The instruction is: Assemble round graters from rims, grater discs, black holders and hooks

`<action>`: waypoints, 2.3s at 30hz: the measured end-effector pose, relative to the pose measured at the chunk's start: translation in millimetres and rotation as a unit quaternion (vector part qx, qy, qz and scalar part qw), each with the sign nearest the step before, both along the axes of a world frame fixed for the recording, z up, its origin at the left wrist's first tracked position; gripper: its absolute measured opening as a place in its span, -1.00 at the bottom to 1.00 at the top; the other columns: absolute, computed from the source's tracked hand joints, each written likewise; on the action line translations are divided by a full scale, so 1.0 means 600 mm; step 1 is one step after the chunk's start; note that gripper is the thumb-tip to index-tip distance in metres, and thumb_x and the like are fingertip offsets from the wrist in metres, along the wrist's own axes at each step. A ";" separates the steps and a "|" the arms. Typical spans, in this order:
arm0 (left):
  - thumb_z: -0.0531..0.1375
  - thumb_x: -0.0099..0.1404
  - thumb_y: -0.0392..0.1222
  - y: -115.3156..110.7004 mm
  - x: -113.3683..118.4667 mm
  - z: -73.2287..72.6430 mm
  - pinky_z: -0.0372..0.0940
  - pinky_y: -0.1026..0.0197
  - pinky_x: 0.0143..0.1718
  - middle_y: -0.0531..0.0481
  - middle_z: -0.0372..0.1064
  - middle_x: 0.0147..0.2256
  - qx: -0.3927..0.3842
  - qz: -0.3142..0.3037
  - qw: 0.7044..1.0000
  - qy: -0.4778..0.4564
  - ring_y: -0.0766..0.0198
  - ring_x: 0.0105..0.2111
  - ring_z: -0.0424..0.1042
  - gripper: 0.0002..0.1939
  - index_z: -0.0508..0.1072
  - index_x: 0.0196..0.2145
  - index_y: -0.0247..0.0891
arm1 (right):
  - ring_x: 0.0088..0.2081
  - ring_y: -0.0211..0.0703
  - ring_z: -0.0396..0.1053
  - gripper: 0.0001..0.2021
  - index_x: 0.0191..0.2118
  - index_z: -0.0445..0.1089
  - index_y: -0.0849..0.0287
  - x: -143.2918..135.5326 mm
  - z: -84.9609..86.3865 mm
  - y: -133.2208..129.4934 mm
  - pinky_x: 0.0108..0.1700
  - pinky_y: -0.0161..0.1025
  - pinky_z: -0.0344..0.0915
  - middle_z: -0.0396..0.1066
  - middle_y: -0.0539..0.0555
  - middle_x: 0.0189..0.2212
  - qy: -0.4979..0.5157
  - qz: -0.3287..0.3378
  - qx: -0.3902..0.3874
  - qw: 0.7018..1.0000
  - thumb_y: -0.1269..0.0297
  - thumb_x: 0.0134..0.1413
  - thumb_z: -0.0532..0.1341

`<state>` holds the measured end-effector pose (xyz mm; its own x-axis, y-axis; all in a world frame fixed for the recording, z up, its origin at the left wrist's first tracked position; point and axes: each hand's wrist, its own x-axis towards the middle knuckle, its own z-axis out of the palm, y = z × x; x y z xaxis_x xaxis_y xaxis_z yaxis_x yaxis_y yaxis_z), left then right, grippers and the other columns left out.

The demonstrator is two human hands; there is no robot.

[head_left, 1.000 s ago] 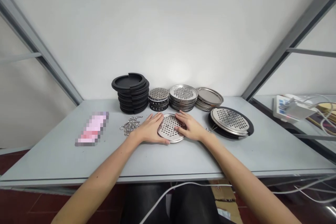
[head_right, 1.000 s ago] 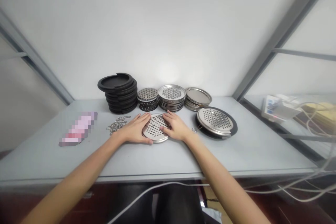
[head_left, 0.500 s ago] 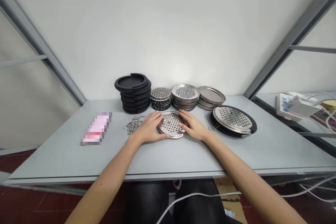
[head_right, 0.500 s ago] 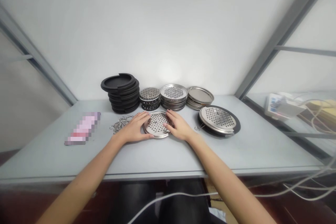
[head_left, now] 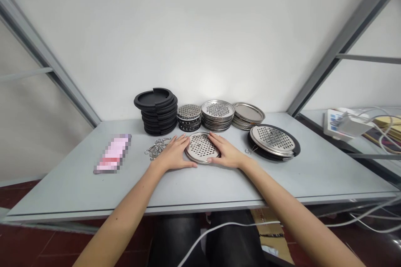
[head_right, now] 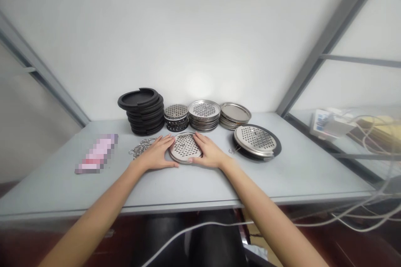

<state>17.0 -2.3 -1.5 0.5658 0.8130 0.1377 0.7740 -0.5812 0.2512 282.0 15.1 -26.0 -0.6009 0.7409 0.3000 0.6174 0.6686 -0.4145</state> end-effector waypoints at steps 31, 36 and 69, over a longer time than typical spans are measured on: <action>0.09 0.37 -0.01 0.004 0.011 0.011 0.31 0.24 -0.32 -0.02 0.49 -0.34 0.025 0.048 0.957 -0.283 0.22 -0.38 0.42 -0.68 0.48 -0.19 -0.32 | -0.16 -0.02 0.47 -0.71 -0.08 0.48 0.14 0.020 0.024 0.009 -0.01 -0.01 0.38 0.53 0.10 -0.15 0.303 -0.067 -0.007 0.951 0.17 0.09 0.27; 0.19 0.31 -0.11 0.007 0.008 0.009 0.34 0.14 -0.10 -0.10 0.46 -0.07 0.093 0.052 0.948 -0.299 0.15 -0.12 0.44 -0.64 0.40 0.03 -0.24 | -0.18 -0.05 0.47 -0.78 -0.13 0.50 0.11 0.018 0.032 0.000 -0.05 -0.05 0.39 0.54 0.09 -0.19 0.346 -0.086 0.086 0.930 0.26 0.06 0.30; 0.12 0.37 -0.15 0.008 0.010 -0.004 0.20 0.03 0.18 -0.11 0.34 0.12 0.060 -0.019 0.973 -0.223 0.15 0.11 0.33 -0.62 0.36 0.12 -0.21 | -0.15 -0.03 0.45 -0.75 -0.21 0.45 0.13 0.017 0.047 -0.013 -0.08 -0.08 0.40 0.50 0.14 -0.15 0.222 -0.004 0.086 0.971 0.22 -0.07 0.37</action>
<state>22.8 2.8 -3.9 0.4573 0.7561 0.4681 0.5817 -0.6525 0.4857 292.0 7.5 2.0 -0.3785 0.6616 0.6473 0.4095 0.7468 -0.5240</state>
